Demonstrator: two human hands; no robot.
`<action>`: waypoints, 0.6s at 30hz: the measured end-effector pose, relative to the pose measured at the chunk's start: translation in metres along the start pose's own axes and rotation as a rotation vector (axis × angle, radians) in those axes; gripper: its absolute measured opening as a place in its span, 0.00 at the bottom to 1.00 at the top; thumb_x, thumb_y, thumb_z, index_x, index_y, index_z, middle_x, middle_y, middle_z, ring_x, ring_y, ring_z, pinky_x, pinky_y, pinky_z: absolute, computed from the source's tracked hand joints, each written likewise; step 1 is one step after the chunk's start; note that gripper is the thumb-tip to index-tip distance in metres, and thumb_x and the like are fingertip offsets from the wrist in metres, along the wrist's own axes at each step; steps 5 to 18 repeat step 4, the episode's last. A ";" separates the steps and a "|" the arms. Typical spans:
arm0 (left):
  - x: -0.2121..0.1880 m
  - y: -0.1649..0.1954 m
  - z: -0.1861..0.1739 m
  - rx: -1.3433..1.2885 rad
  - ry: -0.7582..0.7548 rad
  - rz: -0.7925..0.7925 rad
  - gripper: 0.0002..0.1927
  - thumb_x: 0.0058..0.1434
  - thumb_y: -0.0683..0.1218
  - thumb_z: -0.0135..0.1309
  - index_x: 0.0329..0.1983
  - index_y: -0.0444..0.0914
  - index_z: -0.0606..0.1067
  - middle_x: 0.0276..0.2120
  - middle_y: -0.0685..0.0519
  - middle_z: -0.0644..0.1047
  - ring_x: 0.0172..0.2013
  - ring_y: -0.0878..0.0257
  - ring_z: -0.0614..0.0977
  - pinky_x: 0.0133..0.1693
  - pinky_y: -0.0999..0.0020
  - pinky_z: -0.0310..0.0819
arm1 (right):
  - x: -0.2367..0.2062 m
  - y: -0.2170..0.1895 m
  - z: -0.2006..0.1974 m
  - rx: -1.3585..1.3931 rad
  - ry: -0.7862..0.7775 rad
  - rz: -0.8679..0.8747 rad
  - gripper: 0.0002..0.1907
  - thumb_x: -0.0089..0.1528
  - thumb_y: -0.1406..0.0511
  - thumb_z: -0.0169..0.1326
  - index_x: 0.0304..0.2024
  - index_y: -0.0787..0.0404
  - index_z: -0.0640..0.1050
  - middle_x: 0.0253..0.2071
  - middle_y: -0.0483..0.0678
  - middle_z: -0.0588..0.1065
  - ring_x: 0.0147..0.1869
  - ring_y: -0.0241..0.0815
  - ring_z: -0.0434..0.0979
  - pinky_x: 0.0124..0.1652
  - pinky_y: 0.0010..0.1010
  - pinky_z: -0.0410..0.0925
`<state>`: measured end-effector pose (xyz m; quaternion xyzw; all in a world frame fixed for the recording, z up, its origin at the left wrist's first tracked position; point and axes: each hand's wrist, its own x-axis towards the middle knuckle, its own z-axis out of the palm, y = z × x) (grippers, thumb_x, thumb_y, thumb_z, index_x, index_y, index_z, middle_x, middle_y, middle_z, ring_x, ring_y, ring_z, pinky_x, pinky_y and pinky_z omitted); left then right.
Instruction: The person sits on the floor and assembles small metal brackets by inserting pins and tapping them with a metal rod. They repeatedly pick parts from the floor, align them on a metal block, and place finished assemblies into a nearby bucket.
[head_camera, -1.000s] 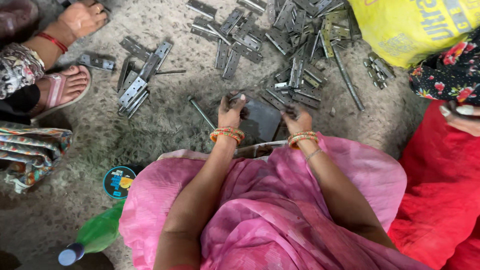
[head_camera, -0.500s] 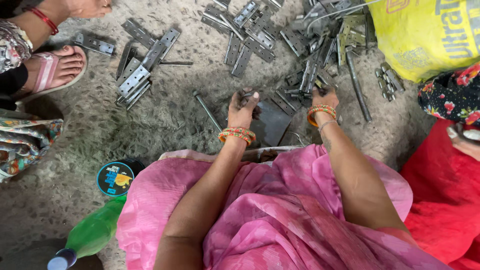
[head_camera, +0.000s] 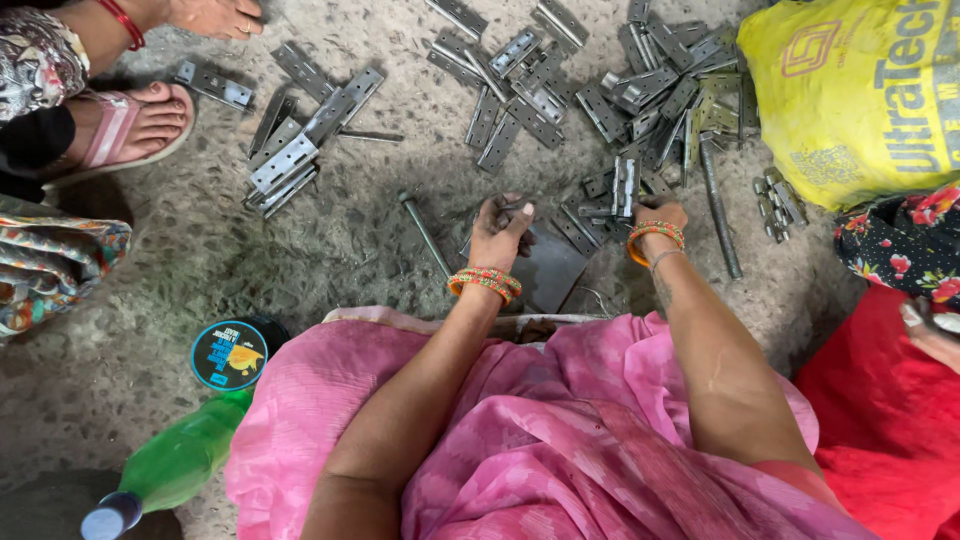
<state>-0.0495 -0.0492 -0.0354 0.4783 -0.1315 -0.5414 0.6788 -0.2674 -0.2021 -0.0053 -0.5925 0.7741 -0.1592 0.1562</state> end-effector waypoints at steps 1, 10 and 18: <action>0.001 0.000 0.000 0.002 -0.008 0.006 0.20 0.61 0.47 0.63 0.54 0.36 0.72 0.30 0.56 0.76 0.23 0.67 0.78 0.21 0.71 0.67 | 0.001 0.001 -0.001 0.022 -0.002 -0.012 0.14 0.53 0.61 0.66 0.41 0.58 0.86 0.39 0.58 0.81 0.44 0.56 0.83 0.49 0.40 0.73; 0.002 -0.002 0.000 0.008 -0.008 -0.013 0.21 0.62 0.47 0.63 0.54 0.35 0.71 0.30 0.55 0.77 0.23 0.67 0.78 0.21 0.71 0.67 | -0.001 0.004 -0.001 0.110 -0.014 -0.018 0.13 0.56 0.63 0.63 0.42 0.57 0.86 0.39 0.56 0.82 0.44 0.53 0.85 0.49 0.39 0.74; 0.002 -0.002 0.000 0.008 -0.008 -0.013 0.21 0.62 0.47 0.63 0.54 0.35 0.71 0.30 0.55 0.77 0.23 0.67 0.78 0.21 0.71 0.67 | -0.001 0.004 -0.001 0.110 -0.014 -0.018 0.13 0.56 0.63 0.63 0.42 0.57 0.86 0.39 0.56 0.82 0.44 0.53 0.85 0.49 0.39 0.74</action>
